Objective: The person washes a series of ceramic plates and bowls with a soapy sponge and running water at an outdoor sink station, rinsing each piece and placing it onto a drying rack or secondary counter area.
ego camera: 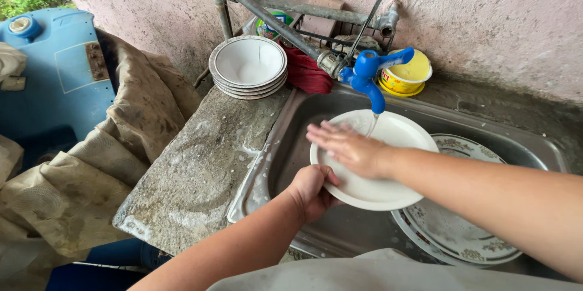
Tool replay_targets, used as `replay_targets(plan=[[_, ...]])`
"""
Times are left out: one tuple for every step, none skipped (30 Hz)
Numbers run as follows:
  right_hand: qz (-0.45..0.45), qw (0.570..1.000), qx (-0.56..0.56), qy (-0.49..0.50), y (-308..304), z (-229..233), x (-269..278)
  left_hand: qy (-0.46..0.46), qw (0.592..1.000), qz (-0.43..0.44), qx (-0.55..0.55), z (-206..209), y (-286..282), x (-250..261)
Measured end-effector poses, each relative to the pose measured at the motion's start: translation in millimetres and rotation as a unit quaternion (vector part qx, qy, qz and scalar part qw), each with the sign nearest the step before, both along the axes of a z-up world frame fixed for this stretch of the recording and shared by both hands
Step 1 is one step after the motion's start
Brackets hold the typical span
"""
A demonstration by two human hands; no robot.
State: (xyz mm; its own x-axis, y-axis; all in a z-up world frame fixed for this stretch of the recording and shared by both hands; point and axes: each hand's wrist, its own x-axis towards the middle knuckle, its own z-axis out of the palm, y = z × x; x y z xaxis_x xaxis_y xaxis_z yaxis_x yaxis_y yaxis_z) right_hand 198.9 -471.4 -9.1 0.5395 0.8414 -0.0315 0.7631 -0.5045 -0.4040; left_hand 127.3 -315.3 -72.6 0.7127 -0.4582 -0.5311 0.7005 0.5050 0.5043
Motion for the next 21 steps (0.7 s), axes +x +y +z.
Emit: replay_targets(plan=[[-0.002,1.0,-0.017,0.02,0.5,-0.2,-3.0,0.003,1.0,0.004,-0.006,-2.6,1.3,-0.1],[-0.004,0.999,-0.034,0.04,-1.3,-0.7,-7.3,0.005,1.0,0.007,-0.012,-4.7,3.4,-0.4],[-0.006,0.997,-0.05,0.058,-2.7,-1.4,-8.8,0.006,1.0,0.011,-0.017,-5.4,5.0,0.8],[-0.023,0.998,-0.051,0.029,-4.8,-0.7,-3.4,0.007,1.0,0.012,-0.019,-4.8,4.9,3.1],[-0.04,0.998,-0.051,0.001,-8.5,0.5,5.7,0.009,1.0,0.014,-0.021,-3.4,4.5,5.3],[-0.057,0.997,-0.052,-0.027,-12.0,-0.9,11.7,0.011,1.0,0.015,-0.024,-1.0,4.5,6.5],[-0.069,0.994,-0.061,-0.056,-14.5,-2.9,16.1,0.013,1.0,0.016,-0.021,2.6,4.9,7.3],[-0.08,0.991,-0.07,-0.084,-16.3,-4.0,19.9,0.015,1.0,0.016,-0.018,6.0,5.5,6.2],[-0.091,0.986,-0.081,-0.112,-17.6,-4.2,21.6,0.018,1.0,0.017,-0.016,8.6,5.6,4.7],[-0.073,0.991,-0.071,-0.082,-16.9,-4.7,19.3,0.017,1.0,0.016,-0.015,10.7,5.7,4.6],[-0.055,0.995,-0.06,-0.051,-14.9,-5.7,12.1,0.018,1.0,0.014,-0.014,11.1,5.5,4.3],[-0.037,0.998,-0.049,-0.02,-12.8,-4.7,3.9,0.018,1.0,0.012,-0.012,10.4,5.4,4.6],[-0.033,0.998,-0.052,0.0,-11.6,-1.8,-5.4,0.017,1.0,0.014,-0.012,8.8,7.1,4.5],[-0.028,0.998,-0.054,0.019,-11.7,1.6,-15.4,0.015,1.0,0.016,-0.011,6.5,9.1,4.4],[-0.024,0.997,-0.057,0.039,-12.1,5.0,-21.7,0.013,1.0,0.018,-0.012,4.0,9.3,4.9],[-0.033,0.996,-0.075,0.026,-11.6,7.4,-23.8,0.017,1.0,0.024,-0.002,2.1,8.9,6.0],[-0.042,0.995,-0.092,0.013,-11.8,8.0,-24.3,0.022,0.999,0.029,0.008,1.4,8.7,6.6],[-0.05,0.993,-0.109,0.0,-13.3,6.3,-22.6,0.027,0.999,0.035,0.018,1.4,8.4,6.5],[-0.077,0.989,-0.12,-0.026,-15.8,4.4,-14.0,0.024,0.999,0.028,0.005,1.7,7.6,4.6],[-0.104,0.985,-0.131,-0.052,-19.6,2.7,-0.6,0.022,1.0,0.021,-0.008,2.3,5.6,1.6],[-0.13,0.978,-0.141,-0.079,-22.9,-0.8,10.9,0.017,1.0,0.016,-0.021,4.1,4.4,0.7]])
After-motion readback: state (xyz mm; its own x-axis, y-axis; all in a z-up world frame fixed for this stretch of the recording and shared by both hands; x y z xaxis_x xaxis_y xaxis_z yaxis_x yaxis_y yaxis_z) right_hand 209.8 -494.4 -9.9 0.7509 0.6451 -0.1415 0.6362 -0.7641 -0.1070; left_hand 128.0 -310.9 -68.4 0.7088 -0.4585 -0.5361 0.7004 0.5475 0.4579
